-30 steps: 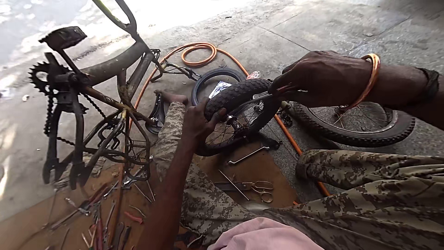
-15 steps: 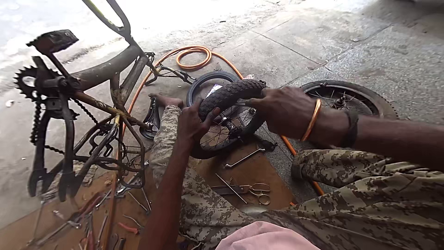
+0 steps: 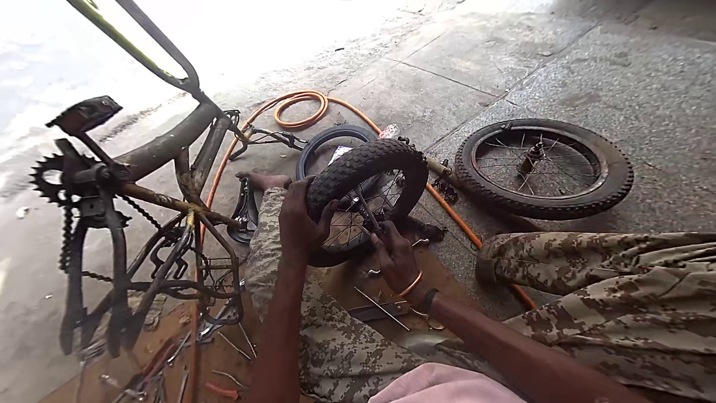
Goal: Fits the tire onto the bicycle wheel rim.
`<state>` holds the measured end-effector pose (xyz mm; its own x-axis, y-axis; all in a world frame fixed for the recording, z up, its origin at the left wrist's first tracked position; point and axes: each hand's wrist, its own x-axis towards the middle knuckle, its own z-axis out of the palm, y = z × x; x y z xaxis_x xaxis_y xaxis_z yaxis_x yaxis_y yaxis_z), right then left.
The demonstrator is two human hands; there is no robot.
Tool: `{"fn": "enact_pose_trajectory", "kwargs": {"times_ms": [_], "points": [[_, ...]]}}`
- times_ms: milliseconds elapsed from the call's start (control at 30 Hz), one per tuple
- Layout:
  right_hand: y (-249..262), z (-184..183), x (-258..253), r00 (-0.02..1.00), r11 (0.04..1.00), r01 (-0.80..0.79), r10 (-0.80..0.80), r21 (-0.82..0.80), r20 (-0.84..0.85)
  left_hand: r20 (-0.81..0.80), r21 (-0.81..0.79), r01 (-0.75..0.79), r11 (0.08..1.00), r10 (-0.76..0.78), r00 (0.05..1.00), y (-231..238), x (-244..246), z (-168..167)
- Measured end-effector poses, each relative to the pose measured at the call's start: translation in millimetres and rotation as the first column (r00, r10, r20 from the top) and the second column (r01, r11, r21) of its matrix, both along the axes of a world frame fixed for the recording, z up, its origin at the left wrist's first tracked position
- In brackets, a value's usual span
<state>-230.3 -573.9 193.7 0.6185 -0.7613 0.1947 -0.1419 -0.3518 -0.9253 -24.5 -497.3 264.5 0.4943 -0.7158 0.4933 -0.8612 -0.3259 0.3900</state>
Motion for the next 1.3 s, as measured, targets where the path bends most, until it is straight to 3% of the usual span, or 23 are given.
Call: {"fn": "enact_pose_trajectory", "kwargs": {"times_ms": [67, 133, 200, 267, 333, 433, 500, 667, 733, 833, 933, 1000, 1200, 1300], "points": [[5, -1, -2, 1.0, 1.0, 0.006, -0.006, 0.007, -0.005, 0.042, -0.21, -0.065, 0.976, 0.075, 0.996, 9, -28, -3], [4, -4, -1, 1.0, 1.0, 0.006, -0.006, -0.022, 0.001, -0.067, -0.35, -0.159, 0.923, 0.145, 0.987, 7, -71, 1], [2, -10, 2, 1.0, 0.999, 0.009, -0.008, -0.048, 0.015, -0.347, -0.158, -0.265, 0.951, 0.197, 0.917, -2, -108, 6], [4, -15, 2, 1.0, 0.997, 0.006, -0.006, -0.08, 0.01, -0.582, 0.123, -0.227, 0.966, 0.255, 0.772, -14, -120, 8], [10, -16, 0, 1.0, 0.993, 0.017, -0.016, -0.117, 0.007, -0.649, 0.244, -0.174, 0.954, 0.294, 0.702, -22, -120, 5], [17, -13, 2, 1.0, 0.994, 0.025, -0.024, -0.107, 0.016, -0.65, 0.27, -0.232, 0.934, 0.355, 0.673, -28, -121, -1], [19, -13, 4, 0.999, 0.995, 0.032, -0.03, -0.099, 0.026, -0.715, 0.286, -0.221, 0.932, 0.361, 0.598, -34, -117, -7], [25, -26, 1, 1.0, 0.998, -0.027, 0.027, -0.048, -0.013, -0.928, 0.056, -0.119, 0.991, 0.095, 0.359, -37, -93, -17], [27, -17, -7, 0.995, 0.998, -0.026, 0.021, -0.05, -0.102, -0.936, 0.016, -0.138, 0.99, 0.063, 0.346, -37, -92, -21], [16, 5, -22, 0.914, 0.996, -0.065, 0.085, 0.064, -0.397, -0.931, 0.047, -0.184, 0.982, 0.11, 0.348, -34, -91, -22], [-29, 43, -30, 0.638, 0.929, -0.27, 0.369, 0.252, -0.676, -0.925, 0.013, -0.188, 0.982, 0.084, 0.371, -31, -83, -24], [-68, 64, -32, 0.548, 0.889, -0.366, 0.445, 0.276, -0.708, -0.917, -0.017, -0.205, 0.979, 0.067, 0.393, -28, -80, -30], [-147, 115, -25, 0.786, 0.884, -0.464, 0.444, 0.064, -0.43, -0.919, -0.23, -0.198, 0.953, -0.146, 0.365, -22, -76, -51], [-160, 139, -8, 0.816, 0.876, -0.481, 0.456, 0.019, -0.356, -0.928, -0.258, -0.258, 0.931, -0.165, 0.333, -28, -81, -54]]}}
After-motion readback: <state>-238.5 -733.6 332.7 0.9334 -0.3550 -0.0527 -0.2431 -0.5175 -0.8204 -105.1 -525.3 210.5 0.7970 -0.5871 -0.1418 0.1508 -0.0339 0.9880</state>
